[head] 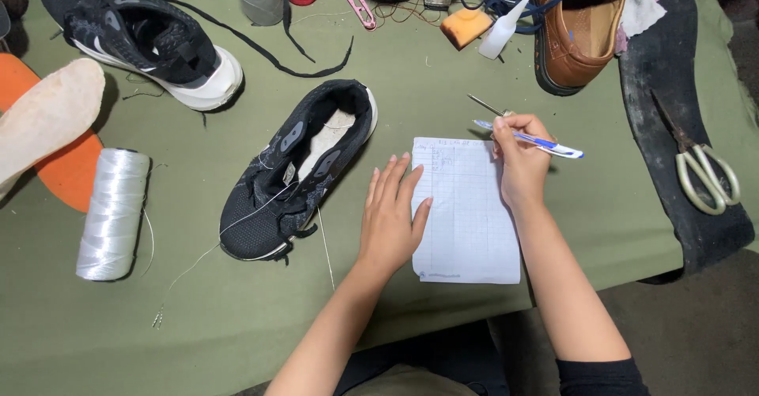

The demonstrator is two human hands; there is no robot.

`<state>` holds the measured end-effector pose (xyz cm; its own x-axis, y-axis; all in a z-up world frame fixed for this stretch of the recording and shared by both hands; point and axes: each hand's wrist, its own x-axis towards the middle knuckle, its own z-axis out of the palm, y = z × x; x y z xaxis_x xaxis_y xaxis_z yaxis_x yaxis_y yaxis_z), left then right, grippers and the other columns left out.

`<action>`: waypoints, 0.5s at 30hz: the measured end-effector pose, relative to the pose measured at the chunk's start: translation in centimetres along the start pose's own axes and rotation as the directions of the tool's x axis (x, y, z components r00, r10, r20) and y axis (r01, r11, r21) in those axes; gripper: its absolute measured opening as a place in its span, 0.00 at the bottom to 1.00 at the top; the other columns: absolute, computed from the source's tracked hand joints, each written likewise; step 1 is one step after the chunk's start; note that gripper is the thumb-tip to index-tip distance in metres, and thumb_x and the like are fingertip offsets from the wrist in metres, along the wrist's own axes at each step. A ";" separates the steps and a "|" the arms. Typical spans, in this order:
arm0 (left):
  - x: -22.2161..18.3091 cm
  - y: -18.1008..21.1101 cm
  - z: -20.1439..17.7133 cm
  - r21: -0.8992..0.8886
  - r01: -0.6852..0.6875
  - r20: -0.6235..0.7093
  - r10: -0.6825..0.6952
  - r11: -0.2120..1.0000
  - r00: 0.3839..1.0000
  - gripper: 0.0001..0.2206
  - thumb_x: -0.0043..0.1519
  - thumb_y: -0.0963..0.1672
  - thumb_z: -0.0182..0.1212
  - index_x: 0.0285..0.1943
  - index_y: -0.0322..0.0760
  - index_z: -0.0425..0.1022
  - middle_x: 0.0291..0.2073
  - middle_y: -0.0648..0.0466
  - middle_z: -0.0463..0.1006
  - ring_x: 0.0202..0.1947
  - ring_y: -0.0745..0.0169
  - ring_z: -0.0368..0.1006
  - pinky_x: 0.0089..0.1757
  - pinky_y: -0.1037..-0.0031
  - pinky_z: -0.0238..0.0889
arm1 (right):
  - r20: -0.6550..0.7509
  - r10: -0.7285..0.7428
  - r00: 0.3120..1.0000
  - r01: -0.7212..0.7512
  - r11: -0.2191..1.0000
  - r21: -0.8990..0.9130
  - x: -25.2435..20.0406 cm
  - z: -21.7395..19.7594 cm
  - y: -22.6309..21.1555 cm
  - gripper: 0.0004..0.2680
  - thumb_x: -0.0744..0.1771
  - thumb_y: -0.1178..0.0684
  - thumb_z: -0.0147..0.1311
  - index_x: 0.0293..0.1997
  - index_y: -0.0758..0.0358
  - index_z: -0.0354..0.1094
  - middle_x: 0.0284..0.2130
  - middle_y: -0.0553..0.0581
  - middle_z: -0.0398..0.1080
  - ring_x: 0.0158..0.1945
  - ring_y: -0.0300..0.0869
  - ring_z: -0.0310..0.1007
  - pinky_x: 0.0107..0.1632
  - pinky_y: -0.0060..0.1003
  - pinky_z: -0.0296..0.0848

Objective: Writing notes or order details on a piece of paper using a pen at a shoe repair workbench.

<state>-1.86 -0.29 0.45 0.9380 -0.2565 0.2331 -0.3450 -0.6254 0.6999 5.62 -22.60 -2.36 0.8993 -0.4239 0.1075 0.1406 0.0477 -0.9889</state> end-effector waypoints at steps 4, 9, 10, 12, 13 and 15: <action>-0.1 0.0 0.0 0.020 0.002 0.003 -0.002 1.000 1.000 0.21 0.67 0.45 0.57 0.68 0.32 0.65 0.67 0.38 0.63 0.73 0.40 0.54 0.69 0.48 0.39 | -0.020 0.024 1.000 -0.025 0.998 -0.055 -1.2 0.2 -1.2 0.06 0.71 0.56 0.59 0.39 0.65 0.67 0.21 0.55 0.65 0.21 0.32 0.60 0.25 0.24 0.62; -0.1 -0.1 -0.1 0.012 0.000 0.004 -0.001 1.000 1.000 0.20 0.68 0.44 0.56 0.68 0.31 0.66 0.66 0.37 0.64 0.73 0.38 0.54 0.69 0.48 0.38 | -0.011 0.021 1.000 -0.022 0.996 -0.082 -2.3 0.3 -2.8 0.06 0.70 0.56 0.61 0.45 0.66 0.69 0.27 0.58 0.72 0.25 0.33 0.67 0.28 0.25 0.68; -0.1 -0.2 0.1 0.020 -0.002 0.004 0.002 1.000 1.000 0.20 0.68 0.44 0.56 0.68 0.31 0.66 0.66 0.37 0.64 0.73 0.39 0.54 0.69 0.49 0.38 | 0.000 0.021 1.000 -0.021 0.993 -0.112 -2.5 0.3 -3.1 0.06 0.70 0.56 0.61 0.47 0.67 0.69 0.29 0.58 0.73 0.26 0.33 0.69 0.30 0.25 0.70; -0.2 -0.3 0.2 0.034 -0.011 0.003 0.011 0.999 1.000 0.20 0.67 0.44 0.56 0.68 0.32 0.66 0.66 0.38 0.64 0.73 0.39 0.54 0.69 0.48 0.38 | -0.007 0.024 1.000 -0.025 0.992 -0.122 -2.6 -0.5 -1.9 0.06 0.70 0.56 0.62 0.44 0.66 0.70 0.27 0.58 0.72 0.24 0.33 0.67 0.27 0.25 0.67; -0.2 -0.3 0.2 0.049 -0.021 0.003 0.020 0.999 1.000 0.20 0.67 0.44 0.57 0.68 0.33 0.66 0.67 0.38 0.64 0.73 0.39 0.54 0.69 0.48 0.39 | -0.015 0.027 1.000 -0.029 0.991 -0.131 -2.7 -0.8 -1.3 0.06 0.69 0.56 0.64 0.42 0.65 0.70 0.25 0.57 0.70 0.22 0.33 0.64 0.25 0.25 0.64; -0.2 -0.2 0.1 0.060 -0.032 0.005 0.031 0.998 0.999 0.21 0.67 0.45 0.57 0.69 0.35 0.66 0.67 0.38 0.64 0.73 0.39 0.54 0.69 0.47 0.39 | -0.014 0.049 0.999 -0.050 0.986 -0.160 -2.8 -0.7 -0.7 0.06 0.69 0.56 0.64 0.40 0.64 0.70 0.23 0.56 0.70 0.21 0.30 0.63 0.24 0.23 0.63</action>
<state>-1.95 -0.15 0.19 0.9266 -0.2796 0.2515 -0.3758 -0.6601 0.6504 2.68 -22.08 -2.08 0.8992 -0.4337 0.0577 0.0270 -0.0766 -0.9967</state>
